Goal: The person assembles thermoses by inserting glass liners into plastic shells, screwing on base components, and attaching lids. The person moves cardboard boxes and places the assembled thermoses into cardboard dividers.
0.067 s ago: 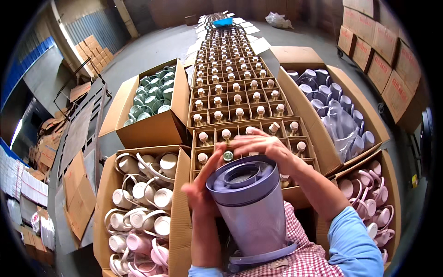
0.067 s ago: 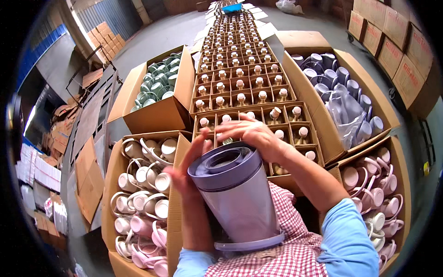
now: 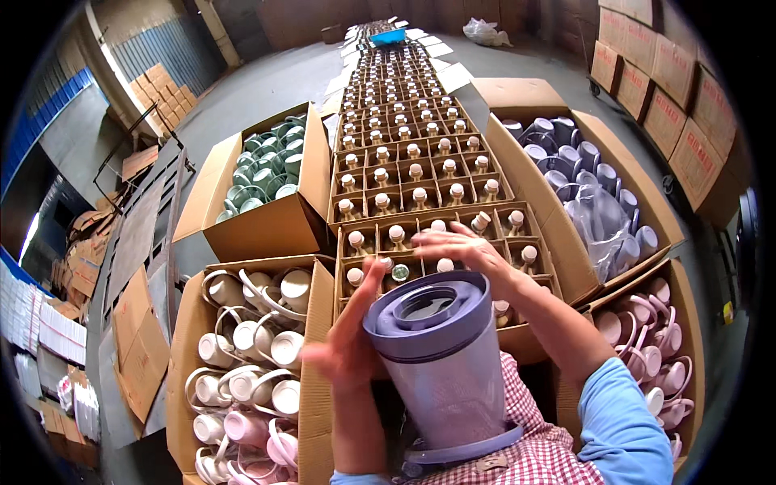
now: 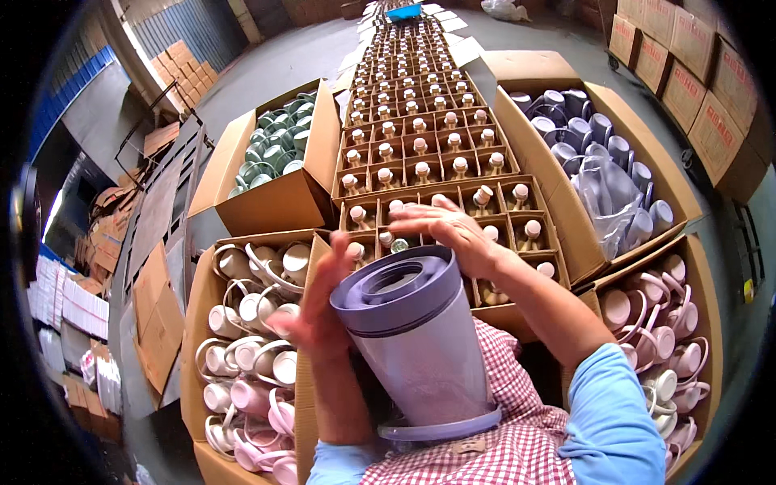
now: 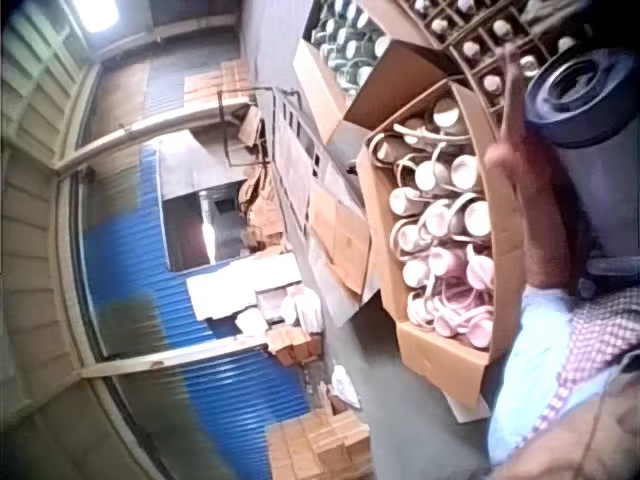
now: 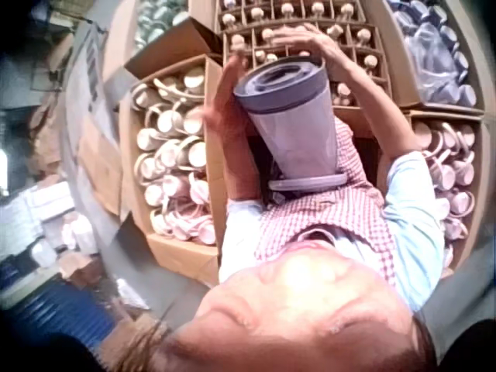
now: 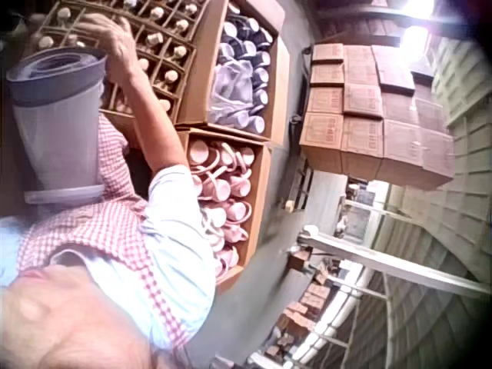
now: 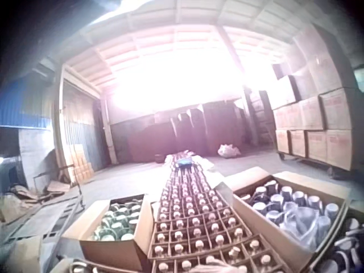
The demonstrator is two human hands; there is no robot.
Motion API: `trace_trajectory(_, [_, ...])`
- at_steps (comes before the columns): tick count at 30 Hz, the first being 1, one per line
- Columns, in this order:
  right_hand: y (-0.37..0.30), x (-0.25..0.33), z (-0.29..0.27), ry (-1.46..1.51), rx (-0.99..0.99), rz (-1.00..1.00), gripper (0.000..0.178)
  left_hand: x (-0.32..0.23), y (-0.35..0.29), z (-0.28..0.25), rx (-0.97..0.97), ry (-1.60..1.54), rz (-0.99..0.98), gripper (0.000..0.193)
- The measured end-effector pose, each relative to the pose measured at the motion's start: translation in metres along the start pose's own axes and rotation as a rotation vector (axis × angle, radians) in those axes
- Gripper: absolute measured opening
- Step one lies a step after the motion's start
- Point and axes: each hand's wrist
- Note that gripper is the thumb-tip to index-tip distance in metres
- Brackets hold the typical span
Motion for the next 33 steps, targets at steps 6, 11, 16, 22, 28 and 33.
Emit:
trace_trajectory(6, [0.022,0.077,-0.006,0.458,-0.266,-0.110,0.058,0.007,0.004,-0.044,-0.295,0.576,0.128,0.087])
trace_trajectory(11, [0.027,0.029,0.026,0.614,-0.164,-0.029,0.054,-0.021,0.024,-0.002,-0.054,0.566,0.052,0.072])
trace_trajectory(16, [-0.004,-0.044,0.037,0.020,-0.405,0.369,0.023,-0.050,0.085,0.016,-0.323,1.057,0.047,0.060])
trace_trajectory(22, [-0.157,-0.145,0.035,-0.908,0.072,0.593,0.032,-0.004,0.070,-0.050,-0.260,0.525,-0.177,0.074])
trace_trajectory(28, [-0.162,-0.145,0.019,-0.832,-0.029,0.367,0.042,0.061,0.027,-0.097,-0.732,-0.174,-0.465,0.052])
trace_trajectory(33, [-0.054,-0.028,-0.051,-0.796,-0.280,0.074,0.049,0.103,-0.016,-0.076,-0.708,-0.008,-0.889,0.056])
Point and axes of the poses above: each hand's wrist, its own y-axis towards the middle knuckle, its own z-axis out of the palm, x = y × z, and after that the axes turned 11 degrees about -x, right-handed
